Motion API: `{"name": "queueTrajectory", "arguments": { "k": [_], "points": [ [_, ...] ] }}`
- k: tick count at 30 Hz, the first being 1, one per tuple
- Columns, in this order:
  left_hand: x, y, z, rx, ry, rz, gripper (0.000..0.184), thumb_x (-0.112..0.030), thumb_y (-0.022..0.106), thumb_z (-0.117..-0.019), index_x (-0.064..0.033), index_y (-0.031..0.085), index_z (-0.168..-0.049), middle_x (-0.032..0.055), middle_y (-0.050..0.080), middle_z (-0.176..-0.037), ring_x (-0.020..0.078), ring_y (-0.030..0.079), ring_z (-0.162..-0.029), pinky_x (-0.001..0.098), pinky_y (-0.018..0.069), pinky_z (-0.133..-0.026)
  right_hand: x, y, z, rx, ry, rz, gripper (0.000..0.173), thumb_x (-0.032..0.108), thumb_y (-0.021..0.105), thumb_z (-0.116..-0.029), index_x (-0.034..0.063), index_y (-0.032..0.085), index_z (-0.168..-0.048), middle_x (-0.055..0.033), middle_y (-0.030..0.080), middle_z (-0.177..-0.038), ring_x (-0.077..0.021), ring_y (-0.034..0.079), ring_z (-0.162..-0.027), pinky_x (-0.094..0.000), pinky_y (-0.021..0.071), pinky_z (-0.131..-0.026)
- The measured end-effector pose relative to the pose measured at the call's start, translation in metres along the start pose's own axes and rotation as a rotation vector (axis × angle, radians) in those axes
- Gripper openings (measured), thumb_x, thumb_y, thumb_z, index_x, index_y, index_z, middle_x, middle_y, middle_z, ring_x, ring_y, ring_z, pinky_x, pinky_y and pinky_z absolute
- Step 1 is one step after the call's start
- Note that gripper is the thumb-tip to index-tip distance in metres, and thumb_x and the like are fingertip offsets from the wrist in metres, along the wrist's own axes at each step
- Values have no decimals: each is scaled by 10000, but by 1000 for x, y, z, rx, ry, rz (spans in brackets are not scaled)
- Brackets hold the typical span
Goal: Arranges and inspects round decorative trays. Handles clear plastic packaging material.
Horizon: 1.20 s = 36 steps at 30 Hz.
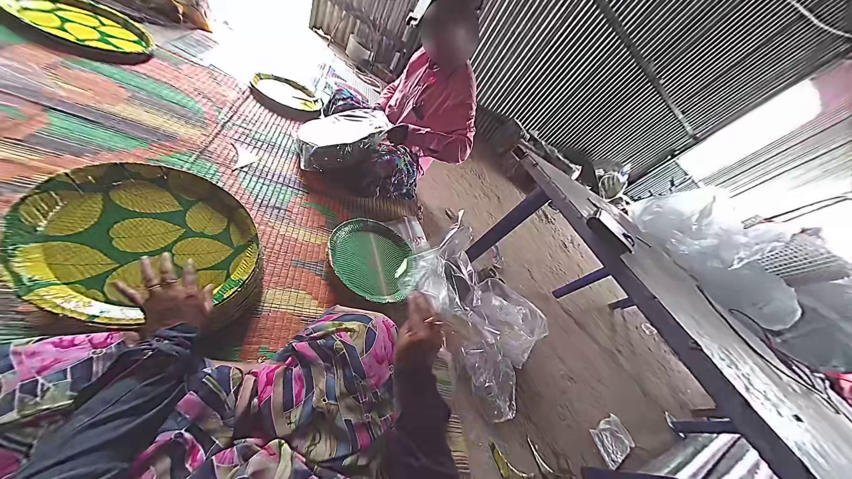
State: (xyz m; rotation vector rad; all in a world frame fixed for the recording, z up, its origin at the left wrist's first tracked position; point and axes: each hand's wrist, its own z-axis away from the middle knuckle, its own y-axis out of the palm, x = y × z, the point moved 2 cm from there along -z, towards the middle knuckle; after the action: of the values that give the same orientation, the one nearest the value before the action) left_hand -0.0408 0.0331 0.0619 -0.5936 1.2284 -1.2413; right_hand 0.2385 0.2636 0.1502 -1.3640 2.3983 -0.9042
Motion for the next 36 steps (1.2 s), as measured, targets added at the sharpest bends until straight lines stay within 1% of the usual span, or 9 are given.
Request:
{"name": "queueTrajectory", "arguments": {
  "k": [2, 6, 9, 12, 16, 19, 27, 33, 36],
  "points": [
    [15, 45, -6, -505, 430, 337, 569, -238, 656, -975, 75, 540, -1435, 377, 440, -1519, 574, 341, -1461, 750, 148, -1192, 60, -8, 36, 34, -173, -123, 268, -59, 639, -842, -16, 791, -1059, -165, 777, -1107, -312, 758, -970, -409, 603, -859],
    [-4, 33, 50, 259, 384, 708, 537, -312, 224, -1143, -15, 338, -1577, 257, 667, -1283, 352, 692, -1123, 497, 542, -977, 142, -25, 92, 101, -303, -298, 252, 3, 630, -852, 29, 814, -1022, -112, 794, -1083, -257, 771, -922, -332, 613, -803],
    [5, 35, 90, 754, 226, 1258, 816, -574, -107, -1032, -94, 181, -1625, 261, 639, -1320, 362, 702, -1054, 501, 569, -857, 172, -38, 125, 345, -367, -489, 280, -33, 659, -847, 41, 807, -1073, -113, 793, -1090, -268, 777, -895, -355, 630, -726],
    [13, 31, 93, 679, 208, 1313, 509, -385, 206, -1140, -21, 372, -1456, 135, 717, -1160, 220, 743, -907, 387, 618, -788, 171, -45, 133, 532, -462, -656, 327, -33, 672, -849, 25, 780, -1152, -140, 789, -1083, -294, 781, -878, -388, 636, -710],
    [24, 25, 86, 453, 86, 1275, 260, -115, 541, -1075, 65, 595, -1254, 115, 742, -1037, 152, 743, -874, 320, 608, -827, 158, -59, 119, 540, -356, -657, 273, 196, 724, -916, 32, 791, -1123, -109, 798, -1037, -261, 783, -886, -406, 642, -759],
    [37, 20, 88, 430, 64, 1178, 270, -122, 566, -1068, 88, 609, -1232, 147, 714, -1103, 136, 722, -904, 305, 597, -856, 124, -62, 96, 467, -193, -538, 267, 167, 701, -933, -21, 777, -1106, -162, 786, -1014, -320, 776, -918, -483, 631, -820],
    [39, 15, 89, 380, 149, 1165, 164, -73, 673, -997, 76, 666, -1063, 53, 698, -872, 56, 668, -734, 250, 582, -770, 52, -58, 81, 380, 90, -376, 241, 113, 635, -968, -51, 773, -1080, -253, 763, -959, -418, 746, -802, -611, 564, -732],
    [39, 10, 94, 372, 111, 1180, 246, -125, 556, -1073, 100, 591, -1168, 122, 694, -995, 123, 705, -814, 307, 602, -806, -44, -24, 47, 370, 526, -152, 561, 230, 665, -1011, -135, 528, -1414, -403, 552, -1388, -573, 537, -1300, -637, 384, -1125],
    [49, 10, 78, 322, 144, 986, 306, -189, 507, -1098, 74, 577, -1238, 125, 649, -1032, 97, 600, -799, 293, 521, -768, -113, 21, 54, 703, 757, -164, 558, 261, 535, -1088, -133, 444, -1474, -388, 502, -1455, -512, 479, -1393, -591, 330, -1191]
  ]
}}
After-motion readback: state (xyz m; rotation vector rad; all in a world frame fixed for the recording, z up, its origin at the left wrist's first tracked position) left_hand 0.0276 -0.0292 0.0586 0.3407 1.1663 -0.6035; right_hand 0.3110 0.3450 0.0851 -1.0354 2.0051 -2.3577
